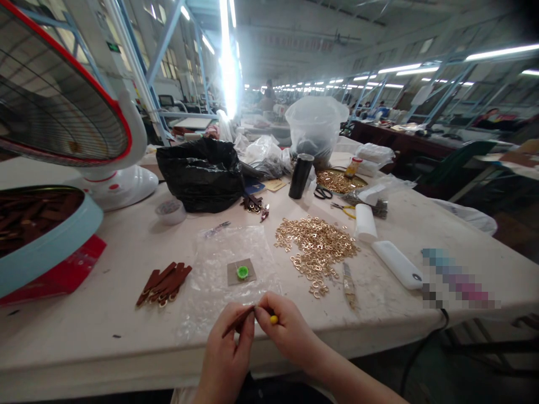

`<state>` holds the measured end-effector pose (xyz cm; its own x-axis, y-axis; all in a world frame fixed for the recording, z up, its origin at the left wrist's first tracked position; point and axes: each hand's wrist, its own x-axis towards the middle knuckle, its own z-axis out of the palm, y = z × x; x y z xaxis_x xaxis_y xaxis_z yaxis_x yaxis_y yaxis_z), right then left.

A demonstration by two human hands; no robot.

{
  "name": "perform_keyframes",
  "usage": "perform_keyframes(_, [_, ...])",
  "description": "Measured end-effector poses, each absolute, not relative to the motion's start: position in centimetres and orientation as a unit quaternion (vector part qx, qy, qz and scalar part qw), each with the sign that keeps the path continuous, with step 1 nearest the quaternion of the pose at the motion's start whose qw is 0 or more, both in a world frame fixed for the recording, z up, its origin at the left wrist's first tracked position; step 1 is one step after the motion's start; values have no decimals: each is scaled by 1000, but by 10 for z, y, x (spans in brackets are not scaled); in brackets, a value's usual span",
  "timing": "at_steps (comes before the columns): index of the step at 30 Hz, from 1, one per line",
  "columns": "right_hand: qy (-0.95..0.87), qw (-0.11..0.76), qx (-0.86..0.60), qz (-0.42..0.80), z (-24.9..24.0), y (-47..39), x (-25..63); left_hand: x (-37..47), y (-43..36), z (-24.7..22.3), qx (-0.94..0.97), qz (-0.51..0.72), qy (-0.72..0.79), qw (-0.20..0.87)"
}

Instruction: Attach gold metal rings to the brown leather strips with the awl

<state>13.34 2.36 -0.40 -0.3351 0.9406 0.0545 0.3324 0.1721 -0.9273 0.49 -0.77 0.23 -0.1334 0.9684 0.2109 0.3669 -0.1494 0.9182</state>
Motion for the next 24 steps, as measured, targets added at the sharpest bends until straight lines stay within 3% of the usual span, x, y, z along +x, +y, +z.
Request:
perform_keyframes(4, [-686, 332, -435, 480, -6, 23, 134, 2, -4, 7, 487, 473, 617, 398])
perform_keyframes(7, [-753, 322, -403, 409, 2, 26, 143, -6, 2, 12, 380, 459, 581, 555])
perform_keyframes(10, [-825, 322, -327, 330, 10, 30, 150, -12, 4, 14, 366, 426, 549, 619])
perform_keyframes(14, [-832, 330, -292, 338, 11, 35, 150, -9, -1, 12, 462, 405, 562, 554])
perform_keyframes(19, [-761, 315, -371, 429, 1, 32, 146, -1, -11, 10, 577, 385, 592, 409])
perform_keyframes(24, [-706, 284, -408, 505, -1, 28, 149, -1, -15, 12, 646, 323, 574, 385])
